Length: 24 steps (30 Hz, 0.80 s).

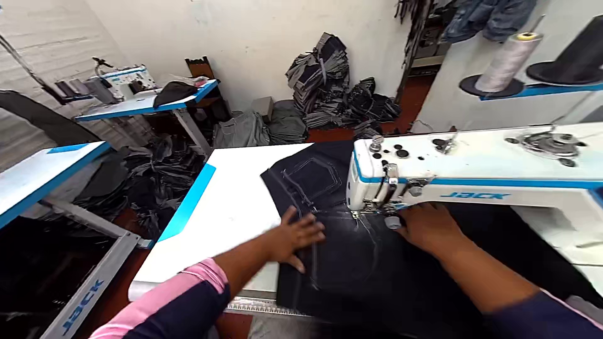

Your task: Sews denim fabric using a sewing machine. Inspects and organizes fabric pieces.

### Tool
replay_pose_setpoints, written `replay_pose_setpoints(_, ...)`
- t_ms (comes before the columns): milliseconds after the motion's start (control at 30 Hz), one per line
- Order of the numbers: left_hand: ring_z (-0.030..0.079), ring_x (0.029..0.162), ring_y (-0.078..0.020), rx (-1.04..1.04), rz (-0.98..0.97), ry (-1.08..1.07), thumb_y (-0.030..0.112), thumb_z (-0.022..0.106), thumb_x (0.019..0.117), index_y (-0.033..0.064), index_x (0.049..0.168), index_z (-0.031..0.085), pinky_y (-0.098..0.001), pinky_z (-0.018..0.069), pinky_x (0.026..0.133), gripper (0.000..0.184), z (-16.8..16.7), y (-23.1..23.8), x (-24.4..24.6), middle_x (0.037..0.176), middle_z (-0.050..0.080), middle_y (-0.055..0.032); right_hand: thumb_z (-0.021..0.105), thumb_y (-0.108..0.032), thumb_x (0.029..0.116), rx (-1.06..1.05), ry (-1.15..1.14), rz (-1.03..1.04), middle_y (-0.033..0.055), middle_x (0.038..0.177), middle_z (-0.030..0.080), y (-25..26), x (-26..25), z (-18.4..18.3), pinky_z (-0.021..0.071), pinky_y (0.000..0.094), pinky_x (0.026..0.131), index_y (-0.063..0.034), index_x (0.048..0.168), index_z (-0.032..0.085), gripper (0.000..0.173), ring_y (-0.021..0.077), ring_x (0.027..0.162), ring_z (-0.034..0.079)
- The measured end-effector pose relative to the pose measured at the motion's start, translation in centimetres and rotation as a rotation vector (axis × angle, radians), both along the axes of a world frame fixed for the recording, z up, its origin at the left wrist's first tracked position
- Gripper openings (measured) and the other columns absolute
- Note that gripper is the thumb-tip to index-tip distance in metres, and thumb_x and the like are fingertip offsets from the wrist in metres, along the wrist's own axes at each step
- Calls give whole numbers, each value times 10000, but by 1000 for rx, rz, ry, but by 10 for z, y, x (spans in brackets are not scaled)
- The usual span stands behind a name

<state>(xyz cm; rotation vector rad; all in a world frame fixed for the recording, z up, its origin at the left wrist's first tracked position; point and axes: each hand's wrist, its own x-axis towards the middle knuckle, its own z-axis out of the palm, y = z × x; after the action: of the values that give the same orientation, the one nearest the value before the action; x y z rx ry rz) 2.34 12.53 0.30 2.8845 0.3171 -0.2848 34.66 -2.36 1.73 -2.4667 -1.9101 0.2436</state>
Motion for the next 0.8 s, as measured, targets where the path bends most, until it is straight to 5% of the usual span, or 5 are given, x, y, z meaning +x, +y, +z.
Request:
replay_pose_setpoints(100,79,1583,-424,223,518,35,352,730,943,164,1625,317,-761,30,1180,818,24,28,6,1709,203,-136,599,-168,1028,212,-25,-2,253,1253,662,5,22,-41,473,676,944,-28,1231,705,268,478,1231,585)
replay_pose_setpoints(200,436,1414,-472,54,803,16,338,569,1041,8,1545,412,-684,359,1114,622,30,-11,44,1573,409,-251,478,-16,1018,54,-45,-86,228,1351,618,-15,-1,-34,522,606,923,-173,1517,512,524,448,1195,622)
replay_pose_setpoints(433,48,1603,-307,-209,584,62,682,456,984,27,1631,199,-614,-19,1251,956,-6,-98,74,1724,112,-149,461,-4,995,-481,-97,-223,378,957,678,-154,-80,19,531,659,737,211,1314,505,388,570,897,686)
replay_pose_setpoints(567,60,1600,-320,-206,489,142,729,548,909,113,1642,231,-723,-62,1190,1008,3,-113,84,1713,202,-91,583,-109,982,-439,87,158,307,900,697,-160,-76,47,523,678,720,68,916,707,227,515,873,692)
replay_pose_setpoints(800,-44,1605,-267,-180,481,191,798,585,831,222,1668,122,-789,-109,1126,1116,-2,-78,95,1743,60,20,322,-656,1023,31,203,220,-21,1691,288,-46,-58,-50,4,727,1197,-236,1609,359,722,323,1592,122)
